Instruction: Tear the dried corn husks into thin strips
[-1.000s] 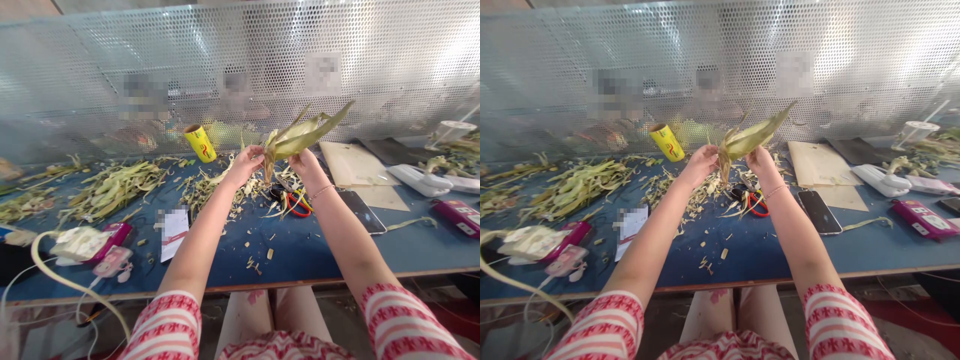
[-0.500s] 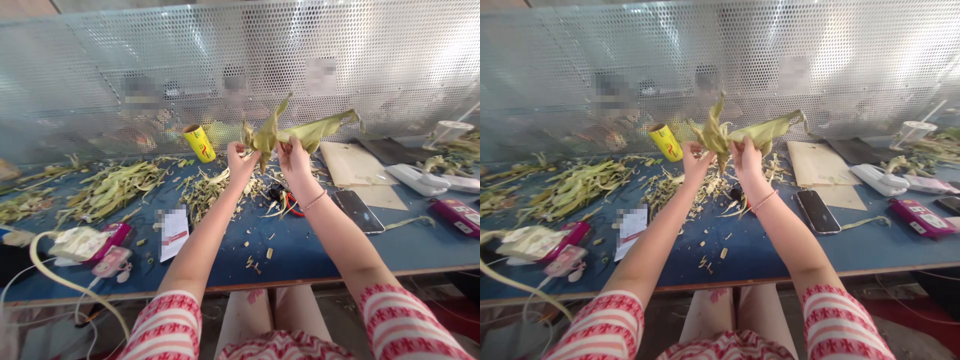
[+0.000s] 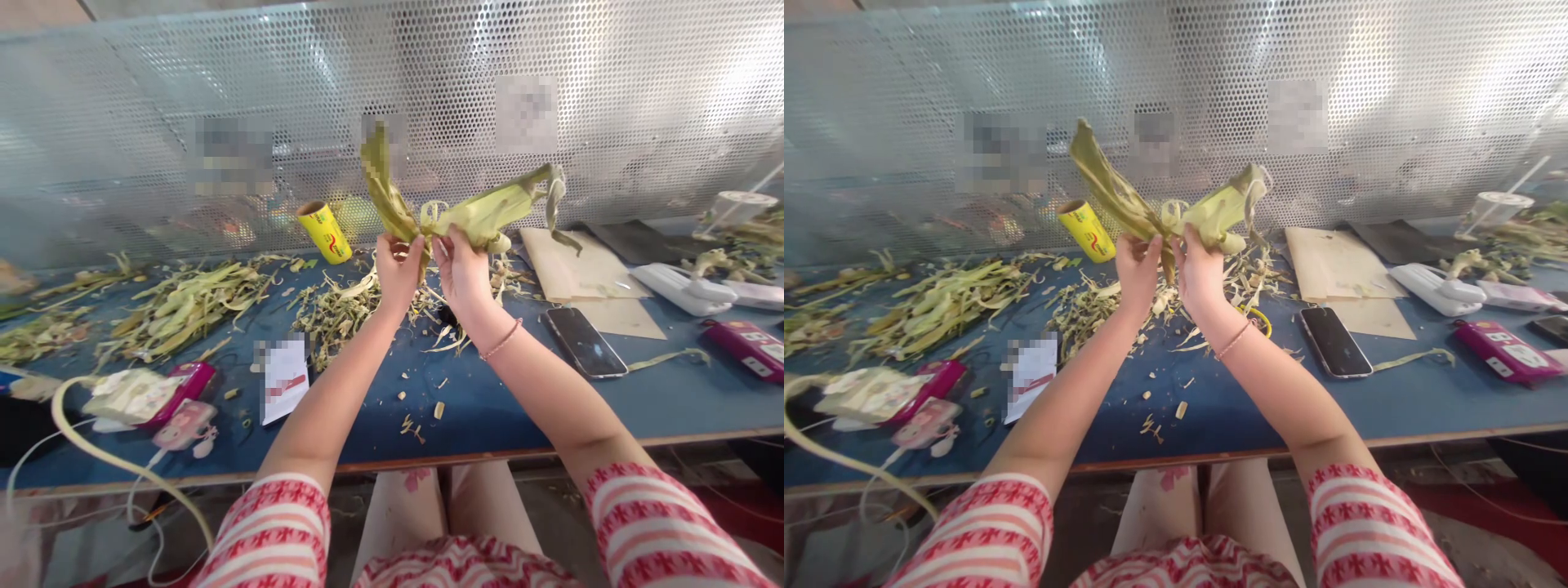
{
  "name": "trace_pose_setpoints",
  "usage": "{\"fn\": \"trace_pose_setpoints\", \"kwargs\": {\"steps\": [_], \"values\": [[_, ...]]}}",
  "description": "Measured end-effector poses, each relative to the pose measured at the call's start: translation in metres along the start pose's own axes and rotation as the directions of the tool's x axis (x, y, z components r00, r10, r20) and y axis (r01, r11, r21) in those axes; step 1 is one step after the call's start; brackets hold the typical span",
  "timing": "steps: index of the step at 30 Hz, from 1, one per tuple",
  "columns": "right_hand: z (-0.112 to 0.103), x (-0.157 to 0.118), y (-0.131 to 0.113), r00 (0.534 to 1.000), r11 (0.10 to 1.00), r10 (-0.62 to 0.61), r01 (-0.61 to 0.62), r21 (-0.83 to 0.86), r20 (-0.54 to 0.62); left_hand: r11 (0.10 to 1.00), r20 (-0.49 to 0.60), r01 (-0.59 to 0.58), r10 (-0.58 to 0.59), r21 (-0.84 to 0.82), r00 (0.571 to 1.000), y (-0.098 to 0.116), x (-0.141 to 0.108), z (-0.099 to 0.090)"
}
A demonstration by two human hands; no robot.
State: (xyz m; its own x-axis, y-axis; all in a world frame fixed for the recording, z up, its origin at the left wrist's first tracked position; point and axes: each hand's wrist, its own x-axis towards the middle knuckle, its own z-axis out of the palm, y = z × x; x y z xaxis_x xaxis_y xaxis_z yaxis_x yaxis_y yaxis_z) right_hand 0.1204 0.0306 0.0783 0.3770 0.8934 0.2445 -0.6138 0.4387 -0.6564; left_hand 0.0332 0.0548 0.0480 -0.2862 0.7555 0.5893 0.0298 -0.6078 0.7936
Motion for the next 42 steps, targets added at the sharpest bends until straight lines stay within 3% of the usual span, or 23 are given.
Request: {"fn": "trace_pose_setpoints", "kwargs": {"steps": [6, 13, 21, 26, 33, 38, 42], "values": [[0.001, -0.004, -0.003, 1.000, 0.999, 0.001, -0.001, -0.046, 0.012, 0.970, -0.045, 0.013, -0.025, -0.244, 0.999, -0.009, 0.017, -0.006], [-0.016, 0.024, -0.005, 1.000, 0.999, -0.010, 0.010, -0.034, -0.020, 0.860, 0.043, 0.148, -0.146, -0.489, 0.988, -0.006, 0.030, -0.009], [-0.016, 0.034, -0.004, 0.980, 0.989, 0.117, -0.100, 0.110, -0.163, 0.894, 0.070, 0.237, -0.227, -0.380, 0.971, -0.016, 0.034, -0.010], [-0.017, 0.036, -0.005, 0.972, 0.984, 0.146, -0.124, 0.126, -0.184, 0.907, 0.087, 0.233, -0.216, -0.351, 0.972, -0.021, 0.037, -0.012], [-0.022, 0.044, -0.003, 0.975, 0.990, 0.122, -0.107, 0.088, -0.187, 0.876, 0.054, 0.309, -0.312, -0.371, 0.949, -0.019, 0.036, -0.013], [-0.019, 0.040, -0.001, 0.978, 0.991, 0.104, -0.086, 0.105, -0.182, 0.897, 0.036, 0.253, -0.258, -0.363, 0.965, -0.027, 0.040, -0.018], [-0.017, 0.038, -0.001, 0.983, 0.993, 0.103, -0.091, 0.079, -0.154, 0.873, -0.026, 0.256, -0.293, -0.416, 0.956, -0.028, 0.044, -0.020]]}}
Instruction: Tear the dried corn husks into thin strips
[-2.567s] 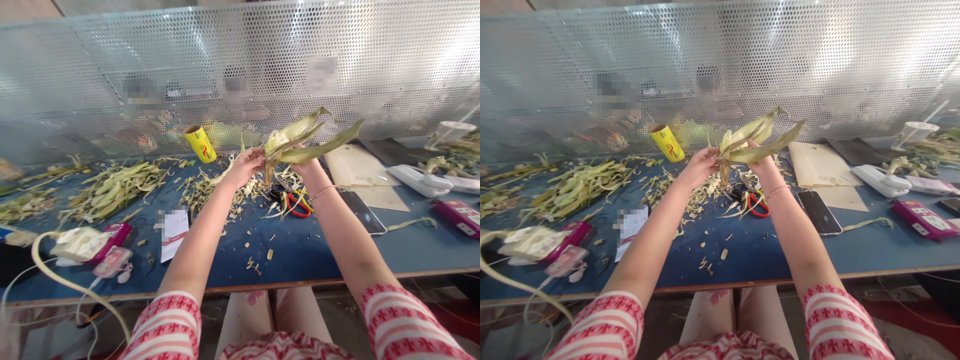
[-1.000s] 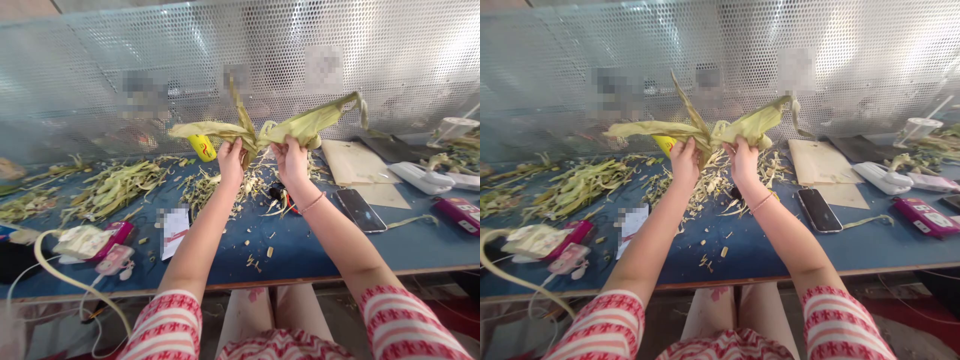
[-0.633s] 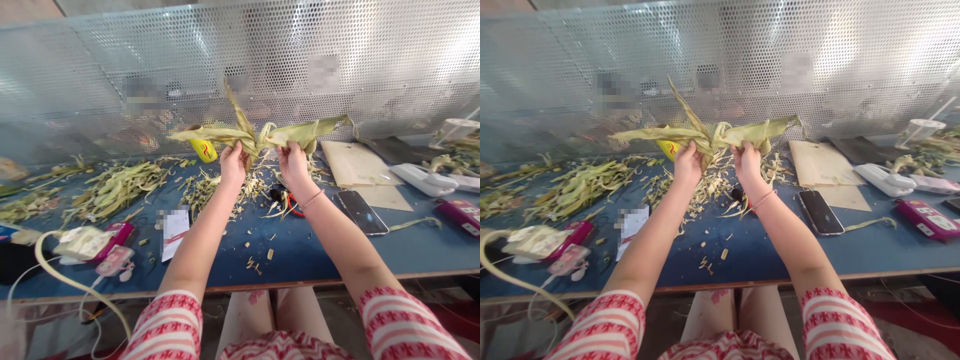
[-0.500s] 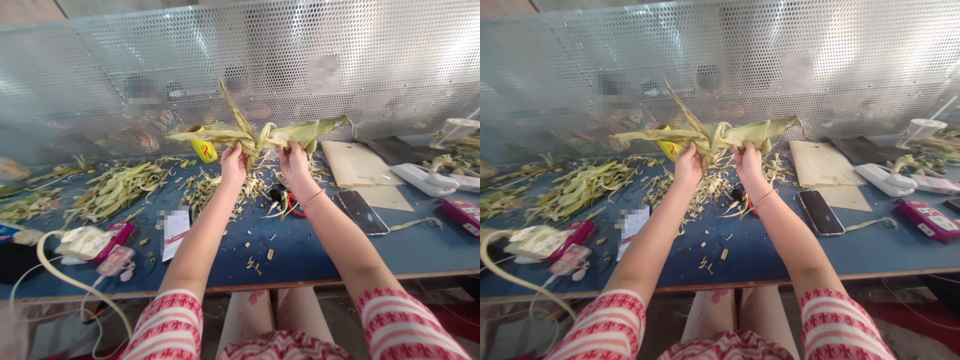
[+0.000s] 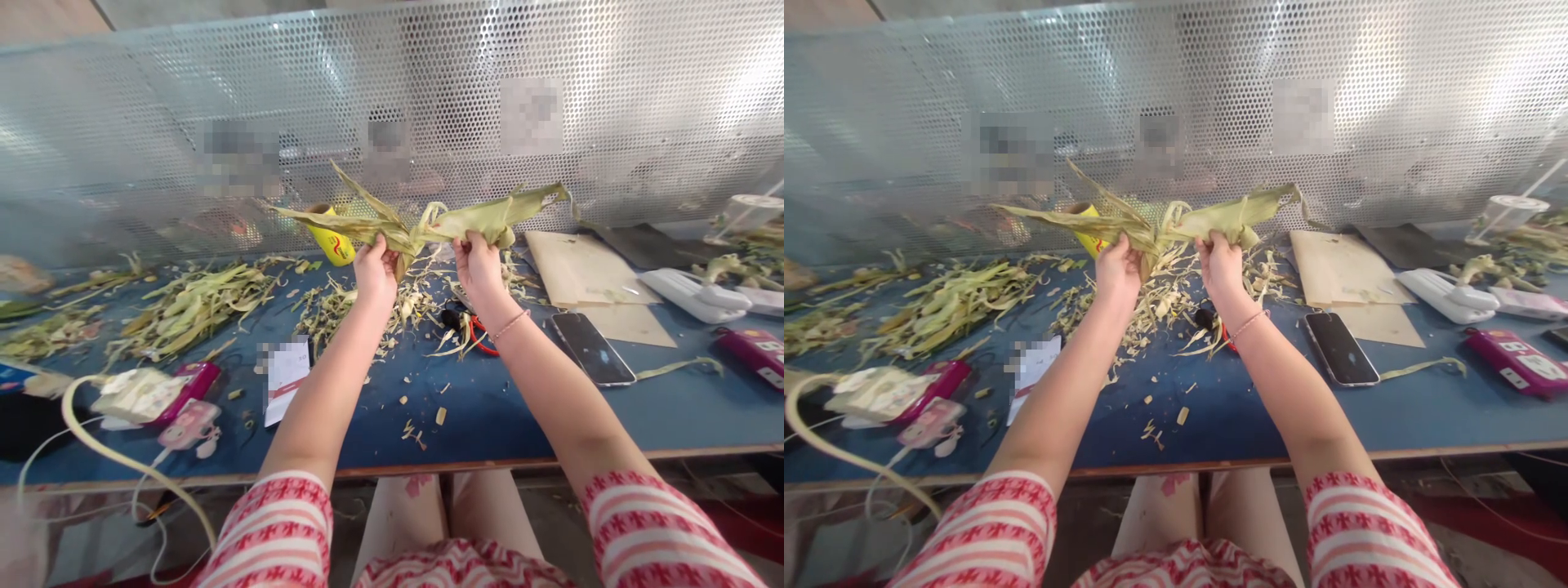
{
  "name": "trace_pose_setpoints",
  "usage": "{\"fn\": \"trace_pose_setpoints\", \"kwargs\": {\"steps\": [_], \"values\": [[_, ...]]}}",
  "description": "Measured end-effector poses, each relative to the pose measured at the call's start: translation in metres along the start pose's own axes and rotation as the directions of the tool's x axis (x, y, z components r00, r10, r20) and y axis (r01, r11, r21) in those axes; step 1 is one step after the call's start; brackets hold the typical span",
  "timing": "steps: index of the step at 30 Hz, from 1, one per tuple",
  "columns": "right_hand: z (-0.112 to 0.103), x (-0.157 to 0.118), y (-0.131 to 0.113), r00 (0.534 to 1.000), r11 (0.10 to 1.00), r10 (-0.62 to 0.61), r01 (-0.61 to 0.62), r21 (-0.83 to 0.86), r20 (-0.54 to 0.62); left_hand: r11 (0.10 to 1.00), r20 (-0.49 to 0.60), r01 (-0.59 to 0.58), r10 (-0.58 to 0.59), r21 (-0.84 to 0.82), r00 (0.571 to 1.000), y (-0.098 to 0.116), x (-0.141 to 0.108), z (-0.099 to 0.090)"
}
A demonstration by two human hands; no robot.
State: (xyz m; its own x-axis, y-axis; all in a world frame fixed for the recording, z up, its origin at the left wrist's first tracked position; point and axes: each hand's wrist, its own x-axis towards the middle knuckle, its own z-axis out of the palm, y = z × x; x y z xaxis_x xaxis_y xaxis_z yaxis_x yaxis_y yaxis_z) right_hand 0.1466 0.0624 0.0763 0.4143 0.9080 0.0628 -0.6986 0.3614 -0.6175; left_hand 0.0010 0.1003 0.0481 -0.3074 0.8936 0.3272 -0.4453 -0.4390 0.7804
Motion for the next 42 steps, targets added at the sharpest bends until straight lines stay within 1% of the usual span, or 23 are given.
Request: {"fn": "trace_pose_setpoints", "kwargs": {"steps": [3, 8, 11, 13, 15, 17, 19, 21, 24, 26, 28, 30, 33, 36, 38, 40, 41, 42], "values": [[0.001, 0.001, -0.003, 1.000, 0.999, 0.008, -0.007, -0.038, 0.028, 1.000, -0.008, 0.003, -0.003, 0.014, 1.000, 0.004, 0.000, 0.001], [0.000, 0.003, -0.009, 0.994, 0.992, -0.022, 0.036, -0.122, 0.111, 0.992, 0.055, -0.085, 0.080, 0.094, 0.995, 0.015, -0.005, 0.006], [-0.004, 0.003, -0.013, 0.985, 0.987, -0.040, 0.065, -0.149, 0.167, 0.987, 0.094, -0.139, 0.132, 0.076, 0.987, 0.018, -0.009, 0.008], [-0.007, 0.003, -0.014, 0.974, 0.985, -0.039, 0.075, -0.156, 0.221, 0.985, 0.093, -0.162, 0.156, 0.058, 0.983, 0.017, -0.009, 0.009], [-0.011, 0.004, -0.014, 0.957, 0.986, -0.046, 0.090, -0.142, 0.287, 0.986, 0.060, -0.154, 0.150, 0.065, 0.987, 0.014, -0.007, 0.007], [-0.014, 0.005, -0.014, 0.938, 0.988, -0.064, 0.108, -0.113, 0.340, 0.989, 0.008, -0.117, 0.117, 0.092, 0.993, 0.009, -0.004, 0.005], [-0.016, 0.006, -0.012, 0.928, 0.990, -0.064, 0.104, -0.092, 0.368, 0.990, -0.025, -0.073, 0.077, 0.122, 0.997, 0.004, -0.001, 0.002], [-0.016, 0.007, -0.012, 0.928, 0.993, -0.033, 0.072, -0.091, 0.371, 0.988, -0.023, -0.035, 0.039, 0.148, 0.999, 0.000, 0.001, 0.001], [-0.016, 0.006, -0.012, 0.934, 0.997, 0.027, 0.003, -0.083, 0.356, 0.985, 0.042, 0.021, -0.029, 0.173, 0.999, -0.002, -0.002, 0.002], [-0.016, 0.006, -0.012, 0.937, 0.997, 0.059, -0.038, -0.068, 0.344, 0.981, 0.122, 0.029, -0.053, 0.192, 0.991, -0.002, -0.007, 0.005], [-0.017, 0.006, -0.013, 0.938, 0.996, 0.093, -0.081, -0.048, 0.334, 0.975, 0.229, 0.004, -0.056, 0.223, 0.972, -0.003, -0.013, 0.009], [-0.018, 0.009, -0.013, 0.939, 0.992, 0.121, -0.120, -0.022, 0.321, 0.965, 0.304, -0.036, -0.047, 0.261, 0.951, -0.006, -0.017, 0.011], [-0.017, 0.011, -0.013, 0.943, 0.985, 0.167, -0.169, -0.020, 0.287, 0.946, 0.315, -0.103, 0.001, 0.306, 0.949, -0.010, -0.018, 0.012], [-0.014, 0.011, -0.016, 0.946, 0.974, 0.222, -0.207, -0.088, 0.234, 0.931, 0.315, -0.151, 0.041, 0.331, 0.948, -0.012, -0.019, 0.011], [-0.013, 0.010, -0.023, 0.946, 0.959, 0.256, -0.222, -0.177, 0.200, 0.931, 0.313, -0.158, 0.050, 0.329, 0.948, -0.011, -0.019, 0.009], [-0.016, 0.011, -0.033, 0.928, 0.920, 0.292, -0.207, -0.333, 0.232, 0.933, 0.303, -0.167, 0.067, 0.319, 0.951, -0.010, -0.018, 0.007], [-0.021, 0.012, -0.039, 0.910, 0.883, 0.311, -0.169, -0.438, 0.276, 0.931, 0.296, -0.176, 0.078, 0.319, 0.952, -0.009, -0.017, 0.005], [-0.027, 0.015, -0.046, 0.890, 0.830, 0.325, -0.107, -0.548, 0.319, 0.927, 0.290, -0.185, 0.088, 0.327, 0.953, -0.009, -0.015, 0.003]]}}
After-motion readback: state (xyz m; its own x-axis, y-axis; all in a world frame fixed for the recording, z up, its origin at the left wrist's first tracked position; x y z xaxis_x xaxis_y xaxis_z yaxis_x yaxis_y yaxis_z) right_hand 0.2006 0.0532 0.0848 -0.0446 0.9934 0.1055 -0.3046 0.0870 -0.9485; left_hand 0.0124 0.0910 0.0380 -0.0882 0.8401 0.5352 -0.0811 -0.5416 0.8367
